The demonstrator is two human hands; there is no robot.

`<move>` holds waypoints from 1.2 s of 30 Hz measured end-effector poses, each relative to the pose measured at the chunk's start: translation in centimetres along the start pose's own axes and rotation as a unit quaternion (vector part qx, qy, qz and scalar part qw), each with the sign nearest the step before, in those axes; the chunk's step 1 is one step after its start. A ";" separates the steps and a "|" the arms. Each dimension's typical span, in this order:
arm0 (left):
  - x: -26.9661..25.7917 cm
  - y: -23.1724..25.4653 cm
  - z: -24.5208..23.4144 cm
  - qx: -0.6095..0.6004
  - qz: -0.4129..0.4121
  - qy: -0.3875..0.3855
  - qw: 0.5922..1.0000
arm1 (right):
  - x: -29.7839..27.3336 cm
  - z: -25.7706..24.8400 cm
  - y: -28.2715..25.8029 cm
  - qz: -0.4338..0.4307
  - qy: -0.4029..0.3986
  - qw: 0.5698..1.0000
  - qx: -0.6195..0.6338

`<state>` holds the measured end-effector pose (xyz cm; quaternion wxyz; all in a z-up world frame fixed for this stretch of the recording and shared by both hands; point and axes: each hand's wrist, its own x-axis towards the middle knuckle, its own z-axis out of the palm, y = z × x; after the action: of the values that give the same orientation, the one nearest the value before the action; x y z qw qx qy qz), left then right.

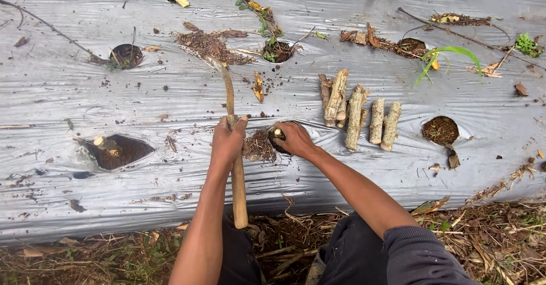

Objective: The person sits on the ground and uses a curved hoe to dig into holes in a plastic-covered field. They place sugarcane cuttings into the holes and cover them with soil using the hoe.

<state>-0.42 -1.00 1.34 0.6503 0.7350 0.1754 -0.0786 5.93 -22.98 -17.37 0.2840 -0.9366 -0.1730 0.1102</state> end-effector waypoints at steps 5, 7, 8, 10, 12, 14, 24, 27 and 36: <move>0.0 0.6 0.4 0.002 -0.012 -0.019 1.000 | -0.8 -2.3 -2.3 -0.019 0.014 0.998 0.050; 0.3 0.4 0.7 -0.002 -0.013 -0.024 1.000 | -0.8 -2.7 -2.9 -0.035 0.009 0.997 0.068; 0.6 0.1 0.9 0.001 -0.011 -0.025 1.000 | -0.9 -2.6 -3.1 -0.025 0.013 0.997 0.065; 0.4 0.1 1.0 0.005 -0.010 -0.024 1.000 | -0.9 -2.0 -3.1 -0.016 0.014 0.998 0.065; -0.2 0.8 1.3 0.002 -0.015 -0.026 1.000 | -0.8 -1.3 -2.3 -0.022 0.065 0.998 -0.002; 0.2 0.5 1.3 0.003 -0.008 -0.027 1.000 | -0.3 -0.2 -1.6 -0.007 0.075 0.997 -0.012; -0.3 0.6 0.1 0.009 -0.002 -0.015 1.000 | -0.1 1.4 0.5 -0.022 0.080 0.996 0.026; 0.2 -0.9 -0.1 -0.021 0.017 0.005 1.000 | -1.8 -1.4 -1.8 -0.056 0.038 0.994 0.088; 0.0 -0.2 0.4 -0.011 0.011 0.001 1.000 | -5.0 -5.4 -6.4 0.015 -0.020 0.995 -0.097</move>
<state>-0.48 -1.37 1.11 0.6592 0.7294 0.1690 -0.0691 1.35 -22.60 -8.77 0.1868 -0.9598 -0.1745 0.1157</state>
